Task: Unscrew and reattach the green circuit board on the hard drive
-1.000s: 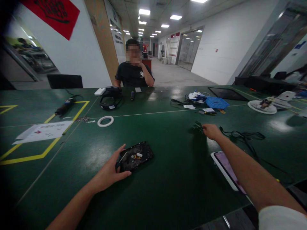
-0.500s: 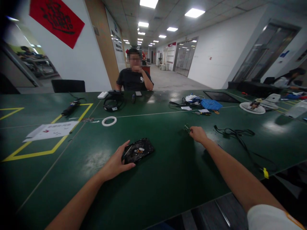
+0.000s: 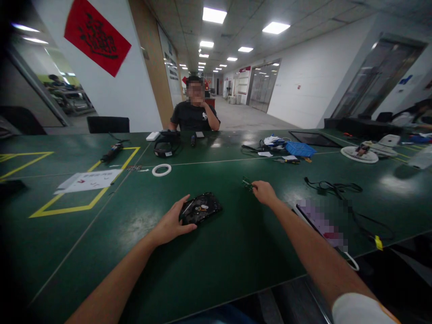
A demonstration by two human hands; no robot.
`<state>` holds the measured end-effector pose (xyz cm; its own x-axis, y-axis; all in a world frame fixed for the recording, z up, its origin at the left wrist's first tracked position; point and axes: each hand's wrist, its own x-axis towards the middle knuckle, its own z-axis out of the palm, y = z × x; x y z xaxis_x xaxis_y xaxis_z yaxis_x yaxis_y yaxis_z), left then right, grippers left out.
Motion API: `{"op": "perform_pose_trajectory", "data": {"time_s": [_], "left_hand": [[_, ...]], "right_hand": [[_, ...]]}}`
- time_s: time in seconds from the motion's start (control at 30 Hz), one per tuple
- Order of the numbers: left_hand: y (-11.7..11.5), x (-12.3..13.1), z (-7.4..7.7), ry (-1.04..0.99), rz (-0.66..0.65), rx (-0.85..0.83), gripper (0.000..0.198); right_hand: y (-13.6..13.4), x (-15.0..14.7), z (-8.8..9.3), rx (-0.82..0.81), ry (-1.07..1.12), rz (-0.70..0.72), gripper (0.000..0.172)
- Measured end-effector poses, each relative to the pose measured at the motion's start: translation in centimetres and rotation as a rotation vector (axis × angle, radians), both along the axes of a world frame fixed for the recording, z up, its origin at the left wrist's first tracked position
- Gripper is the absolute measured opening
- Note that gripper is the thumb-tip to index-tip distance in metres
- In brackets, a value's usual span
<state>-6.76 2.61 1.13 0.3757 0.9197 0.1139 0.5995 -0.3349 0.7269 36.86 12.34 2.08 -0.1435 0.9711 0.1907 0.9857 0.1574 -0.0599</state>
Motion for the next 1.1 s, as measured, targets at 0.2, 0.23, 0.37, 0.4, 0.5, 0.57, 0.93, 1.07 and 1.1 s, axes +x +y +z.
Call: {"op": "perform_pose_trajectory", "data": {"time_s": [0.2,0.23,0.37,0.4,0.5,0.57,0.93,1.07,1.1], "left_hand": [[0.0,0.0,-0.2,-0.011,-0.002,-0.021,0.107],[0.0,0.0,-0.2,-0.011,0.0,-0.016,0.107],[0.1,0.0,-0.2,-0.001,0.0,0.019,0.106],[0.1,0.0,-0.3,-0.001,-0.001,0.02,0.106],[0.1,0.0,-0.3,0.0,-0.005,0.024,0.105],[0.1,0.0,-0.2,0.005,-0.004,0.021,0.105],[0.1,0.1,-0.1,0.012,0.002,0.007,0.106],[-0.1,0.3,0.3,0.035,0.01,0.026,0.107],[-0.2,0.4,0.3,0.042,0.016,0.022,0.108]], "right_hand": [[0.7,0.0,-0.1,0.021,0.011,0.035,0.026],[0.8,0.0,-0.1,0.019,0.016,0.043,0.026],[1.0,-0.2,-0.3,0.0,0.037,0.08,0.024],[1.0,-0.3,-0.3,-0.004,0.043,0.087,0.024],[1.0,-0.2,-0.3,-0.012,0.06,0.101,0.024],[1.0,0.0,-0.2,-0.02,0.072,0.111,0.024],[-1.3,0.5,-0.3,0.024,0.161,0.033,0.019],[-1.4,0.6,-1.3,0.143,0.233,-0.147,0.026],[-1.4,0.7,-1.6,0.177,0.252,-0.216,0.029]]}}
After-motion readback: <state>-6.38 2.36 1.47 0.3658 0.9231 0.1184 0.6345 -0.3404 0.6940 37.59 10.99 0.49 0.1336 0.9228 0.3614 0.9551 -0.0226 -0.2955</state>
